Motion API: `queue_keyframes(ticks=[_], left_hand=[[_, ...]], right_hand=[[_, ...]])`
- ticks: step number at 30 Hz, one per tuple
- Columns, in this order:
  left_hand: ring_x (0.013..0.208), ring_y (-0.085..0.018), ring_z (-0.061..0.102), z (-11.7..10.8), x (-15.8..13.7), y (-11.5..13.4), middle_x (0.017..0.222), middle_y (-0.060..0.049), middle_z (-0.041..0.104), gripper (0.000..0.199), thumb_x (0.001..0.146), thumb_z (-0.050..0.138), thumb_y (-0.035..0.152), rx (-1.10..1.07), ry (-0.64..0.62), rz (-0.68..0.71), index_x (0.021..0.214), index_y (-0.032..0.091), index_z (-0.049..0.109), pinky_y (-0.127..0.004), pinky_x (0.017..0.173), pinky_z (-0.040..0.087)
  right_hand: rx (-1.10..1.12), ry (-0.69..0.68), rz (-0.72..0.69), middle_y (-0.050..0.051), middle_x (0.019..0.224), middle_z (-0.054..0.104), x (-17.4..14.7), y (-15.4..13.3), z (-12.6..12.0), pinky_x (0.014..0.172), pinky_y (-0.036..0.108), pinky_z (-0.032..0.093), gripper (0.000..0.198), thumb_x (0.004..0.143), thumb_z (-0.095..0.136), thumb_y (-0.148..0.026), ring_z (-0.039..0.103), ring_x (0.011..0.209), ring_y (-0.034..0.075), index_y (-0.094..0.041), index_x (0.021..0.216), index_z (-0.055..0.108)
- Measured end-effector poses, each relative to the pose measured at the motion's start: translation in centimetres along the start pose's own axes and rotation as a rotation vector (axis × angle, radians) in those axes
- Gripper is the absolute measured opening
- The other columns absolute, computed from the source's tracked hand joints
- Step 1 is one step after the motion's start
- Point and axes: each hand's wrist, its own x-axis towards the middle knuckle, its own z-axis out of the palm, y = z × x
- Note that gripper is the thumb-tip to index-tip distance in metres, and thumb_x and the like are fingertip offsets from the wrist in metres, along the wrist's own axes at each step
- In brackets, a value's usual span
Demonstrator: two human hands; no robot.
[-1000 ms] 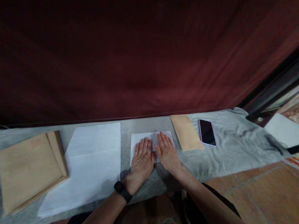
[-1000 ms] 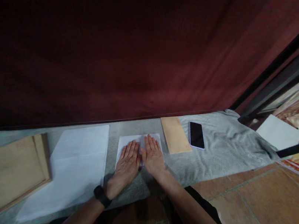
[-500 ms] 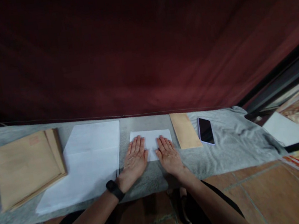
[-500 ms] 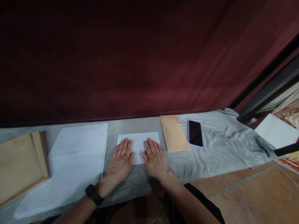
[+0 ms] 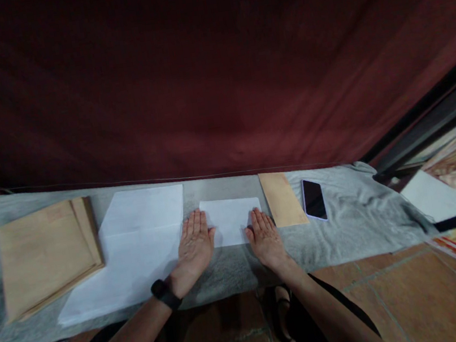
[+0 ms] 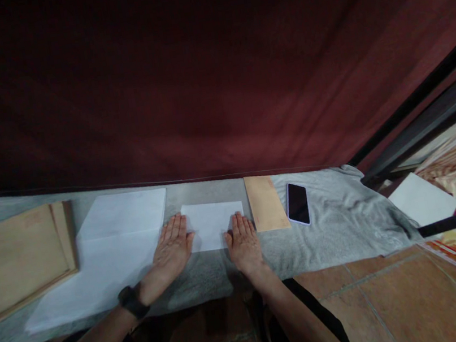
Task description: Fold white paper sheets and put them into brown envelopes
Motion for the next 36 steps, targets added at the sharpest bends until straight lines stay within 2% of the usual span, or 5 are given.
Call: queue_keyframes(ticks=[5,12,16,25,36], left_hand=[[0.151,-0.028,0.027,-0.8,1.7,2.1,0.157,-0.021,0.038,0.059,0.101,0.027,0.033,-0.046,-0.026,0.139,0.148,0.000,0.040,-0.048,0.123,0.027],[0.151,-0.025,0.026,1.1,3.8,4.7,0.159,-0.015,0.038,0.056,0.099,0.028,0.023,-0.075,-0.147,0.229,0.151,0.007,0.038,-0.045,0.124,0.024],[0.151,-0.025,0.026,1.7,4.5,4.6,0.160,-0.017,0.035,0.057,0.098,0.028,0.021,-0.052,-0.173,0.208,0.152,0.006,0.037,-0.045,0.124,0.023],[0.151,-0.024,0.026,1.2,4.2,3.0,0.158,-0.016,0.038,0.058,0.099,0.027,0.028,-0.013,-0.053,0.175,0.152,0.006,0.037,-0.044,0.124,0.021],[0.150,-0.028,0.029,0.7,3.5,2.2,0.157,-0.022,0.037,0.063,0.099,0.028,0.035,0.033,-0.051,0.021,0.150,-0.001,0.037,-0.045,0.123,0.024]], right_hand=[[0.112,-0.019,-0.020,0.016,0.158,0.036,1.8,-1.0,-0.9,0.122,0.047,0.027,0.057,0.106,0.024,-0.036,0.031,0.149,0.026,-0.006,0.152,0.037],[0.236,-0.048,-0.035,0.012,0.157,0.041,4.7,-3.0,-0.8,0.123,0.043,0.026,0.054,0.107,0.022,-0.036,0.032,0.149,0.021,-0.010,0.150,0.044],[0.207,-0.056,-0.055,0.011,0.155,0.045,5.5,-3.5,-0.1,0.123,0.041,0.026,0.052,0.108,0.023,-0.036,0.036,0.147,0.020,-0.012,0.149,0.046],[0.052,0.014,-0.025,0.014,0.154,0.044,5.7,-2.6,1.2,0.119,0.047,0.030,0.051,0.106,0.031,-0.035,0.038,0.145,0.025,-0.013,0.150,0.045],[-0.041,0.170,0.005,0.022,0.152,0.045,4.1,-0.2,2.9,0.116,0.047,0.034,0.057,0.106,0.035,-0.039,0.040,0.144,0.030,-0.003,0.149,0.041]])
